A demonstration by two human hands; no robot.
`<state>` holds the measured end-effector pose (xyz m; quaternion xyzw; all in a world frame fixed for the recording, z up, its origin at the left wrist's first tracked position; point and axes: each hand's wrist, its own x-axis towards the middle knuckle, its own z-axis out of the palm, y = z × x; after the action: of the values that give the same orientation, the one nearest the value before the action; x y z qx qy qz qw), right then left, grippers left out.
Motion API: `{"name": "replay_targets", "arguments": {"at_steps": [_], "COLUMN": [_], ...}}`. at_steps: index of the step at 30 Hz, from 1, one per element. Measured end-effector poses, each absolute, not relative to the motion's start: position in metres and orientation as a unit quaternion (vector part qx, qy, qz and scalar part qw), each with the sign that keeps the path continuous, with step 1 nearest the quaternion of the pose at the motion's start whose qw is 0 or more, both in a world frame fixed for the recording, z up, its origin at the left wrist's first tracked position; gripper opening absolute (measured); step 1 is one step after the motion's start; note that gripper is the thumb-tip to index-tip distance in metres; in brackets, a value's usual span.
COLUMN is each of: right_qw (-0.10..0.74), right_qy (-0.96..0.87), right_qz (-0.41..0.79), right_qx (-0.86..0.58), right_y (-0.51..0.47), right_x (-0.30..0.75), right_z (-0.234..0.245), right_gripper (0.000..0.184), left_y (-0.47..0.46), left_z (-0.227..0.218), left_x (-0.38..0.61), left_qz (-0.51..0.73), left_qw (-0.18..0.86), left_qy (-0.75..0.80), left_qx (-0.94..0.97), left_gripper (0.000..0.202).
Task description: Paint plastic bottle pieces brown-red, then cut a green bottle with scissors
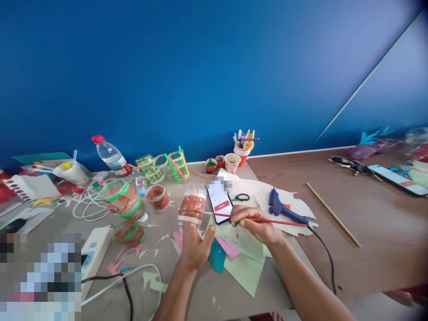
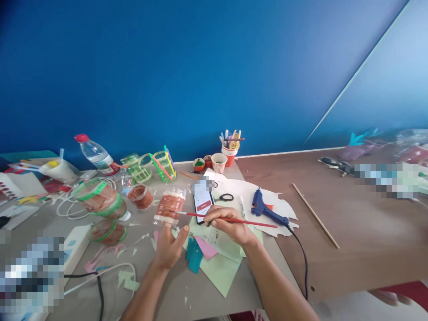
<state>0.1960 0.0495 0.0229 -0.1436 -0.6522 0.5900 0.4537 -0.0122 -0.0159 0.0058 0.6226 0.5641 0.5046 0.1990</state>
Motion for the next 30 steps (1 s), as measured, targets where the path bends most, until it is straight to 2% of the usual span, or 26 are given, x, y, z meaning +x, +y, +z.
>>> {"name": "replay_targets", "arguments": {"at_steps": [7, 10, 14, 19, 24, 30], "right_qw": [0.429, 0.452, 0.483, 0.457, 0.438, 0.471], "right_qy": [-0.669, -0.662, -0.649, -0.654, -0.665, -0.652], "right_qz": [0.581, 0.574, 0.569, 0.587, 0.583, 0.572], "right_qx": [-0.176, -0.167, -0.146, -0.138, -0.16, -0.158], "right_y": [0.051, 0.053, 0.052, 0.049, 0.052, 0.054], "right_x": [0.203, 0.207, 0.203, 0.196, 0.203, 0.205], "right_z": [0.025, 0.023, 0.022, 0.024, 0.023, 0.025], "right_gripper": [0.016, 0.017, 0.017, 0.017, 0.018, 0.019], "left_y": [-0.015, -0.015, -0.014, -0.014, -0.015, -0.014], "left_z": [0.009, 0.011, 0.007, -0.001, -0.003, 0.001], "left_x": [-0.014, -0.014, -0.013, -0.011, -0.011, -0.012], "left_qz": [0.507, 0.5, 0.467, 0.422, 0.394, 0.361], "left_qw": [0.162, 0.145, 0.07, -0.023, -0.04, -0.065], "left_qy": [0.559, 0.565, 0.575, 0.573, 0.592, 0.59], "left_qx": [0.636, 0.64, 0.668, 0.702, 0.702, 0.719], "left_gripper": [0.057, 0.057, 0.057, 0.059, 0.059, 0.059]}}
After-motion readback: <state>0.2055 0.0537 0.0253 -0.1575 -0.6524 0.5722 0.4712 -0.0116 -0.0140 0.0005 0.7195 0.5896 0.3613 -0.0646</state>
